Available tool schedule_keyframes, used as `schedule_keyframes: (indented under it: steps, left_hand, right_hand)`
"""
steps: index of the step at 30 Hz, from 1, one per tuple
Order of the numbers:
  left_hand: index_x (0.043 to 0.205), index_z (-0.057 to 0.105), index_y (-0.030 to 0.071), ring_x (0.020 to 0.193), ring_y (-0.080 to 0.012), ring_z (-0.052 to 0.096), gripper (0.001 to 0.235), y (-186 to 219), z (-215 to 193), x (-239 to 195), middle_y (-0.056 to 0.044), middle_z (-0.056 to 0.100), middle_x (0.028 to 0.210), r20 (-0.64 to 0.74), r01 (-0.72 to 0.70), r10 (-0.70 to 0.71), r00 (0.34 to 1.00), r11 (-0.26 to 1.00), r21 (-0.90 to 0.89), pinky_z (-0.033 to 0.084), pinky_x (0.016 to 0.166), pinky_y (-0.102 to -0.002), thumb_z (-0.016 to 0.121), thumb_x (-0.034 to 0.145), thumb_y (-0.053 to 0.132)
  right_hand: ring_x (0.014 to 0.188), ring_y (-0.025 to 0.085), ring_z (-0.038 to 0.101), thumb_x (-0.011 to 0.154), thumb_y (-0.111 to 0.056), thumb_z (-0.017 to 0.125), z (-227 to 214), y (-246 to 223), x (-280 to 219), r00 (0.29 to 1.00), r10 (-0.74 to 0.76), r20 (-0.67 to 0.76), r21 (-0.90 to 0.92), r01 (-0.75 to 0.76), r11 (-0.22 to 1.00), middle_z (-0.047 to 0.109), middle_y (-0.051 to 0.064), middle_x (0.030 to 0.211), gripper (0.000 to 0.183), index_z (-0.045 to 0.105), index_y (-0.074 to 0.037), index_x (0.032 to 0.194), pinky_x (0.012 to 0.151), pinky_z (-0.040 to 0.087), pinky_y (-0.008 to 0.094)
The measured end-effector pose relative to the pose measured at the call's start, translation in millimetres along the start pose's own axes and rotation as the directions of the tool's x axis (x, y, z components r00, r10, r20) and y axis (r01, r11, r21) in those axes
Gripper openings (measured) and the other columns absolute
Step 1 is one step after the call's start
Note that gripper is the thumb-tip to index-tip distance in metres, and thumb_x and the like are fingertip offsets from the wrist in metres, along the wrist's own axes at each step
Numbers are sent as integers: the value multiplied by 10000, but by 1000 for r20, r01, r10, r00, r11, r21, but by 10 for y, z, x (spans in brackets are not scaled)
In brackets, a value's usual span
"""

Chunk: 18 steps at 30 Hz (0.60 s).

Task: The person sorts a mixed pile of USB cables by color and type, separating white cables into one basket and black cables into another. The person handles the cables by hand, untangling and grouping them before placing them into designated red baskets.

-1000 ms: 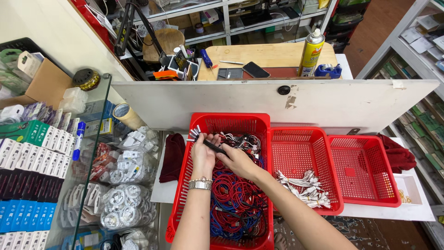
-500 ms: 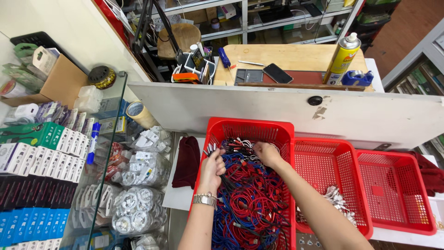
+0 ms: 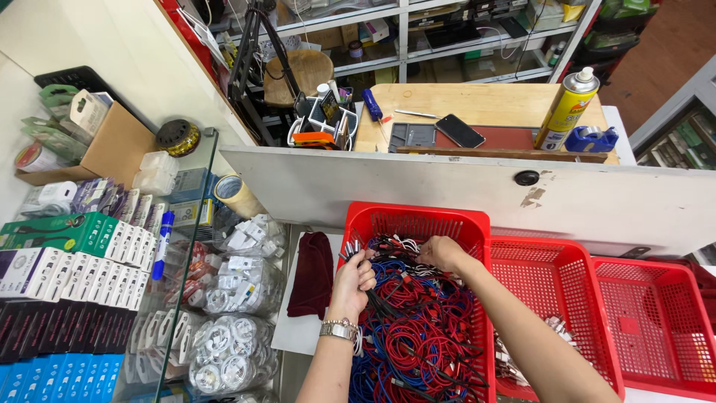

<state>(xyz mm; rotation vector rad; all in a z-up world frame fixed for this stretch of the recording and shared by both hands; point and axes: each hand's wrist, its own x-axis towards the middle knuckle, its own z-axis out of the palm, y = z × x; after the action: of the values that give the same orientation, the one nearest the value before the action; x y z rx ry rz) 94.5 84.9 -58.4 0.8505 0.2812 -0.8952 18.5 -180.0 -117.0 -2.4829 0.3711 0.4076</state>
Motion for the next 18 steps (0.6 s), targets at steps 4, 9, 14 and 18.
schedule_keyframes:
  steps: [4,9,14,18]
  left_hand:
    - [1040,602,26,473,-57,287,204,-72,49,140,60,336,594,51,45,-39,998,993,-105,233,425,-231,520,1055,213]
    - [1043,628,45,544,-75,375,162,-142,327,114,33,464,683,70,-18,25,997,995,-102,297,471,-232,562,1028,192]
    - [1017,628,87,690,-124,546,201,-171,746,-131,-11,623,831,98,-124,132,986,989,-84,392,569,-254,629,995,287]
    - [1000,613,136,738,-128,585,266,-246,956,-300,6,615,867,150,-149,167,974,981,-124,398,597,-269,650,1010,399]
  right_hand:
    - [802,141,708,944,-305,660,-460,-156,-353,991,-121,-64,279,135,951,793,40,854,271,819,-89,987,777,553,336]
    - [607,54,563,1046,-268,564,-1011,-718,-836,964,-40,-262,679,214,702,610,-27,682,291,747,-46,1083,596,539,241]
    - [556,89,524,1029,-229,540,-1022,-1357,-1410,934,-24,-357,623,257,739,587,17,649,218,628,-70,1149,515,445,276]
    - [579,245,656,1020,-213,541,-827,-1549,-1789,916,-59,-397,404,232,885,711,121,705,184,575,-53,1106,588,519,385]
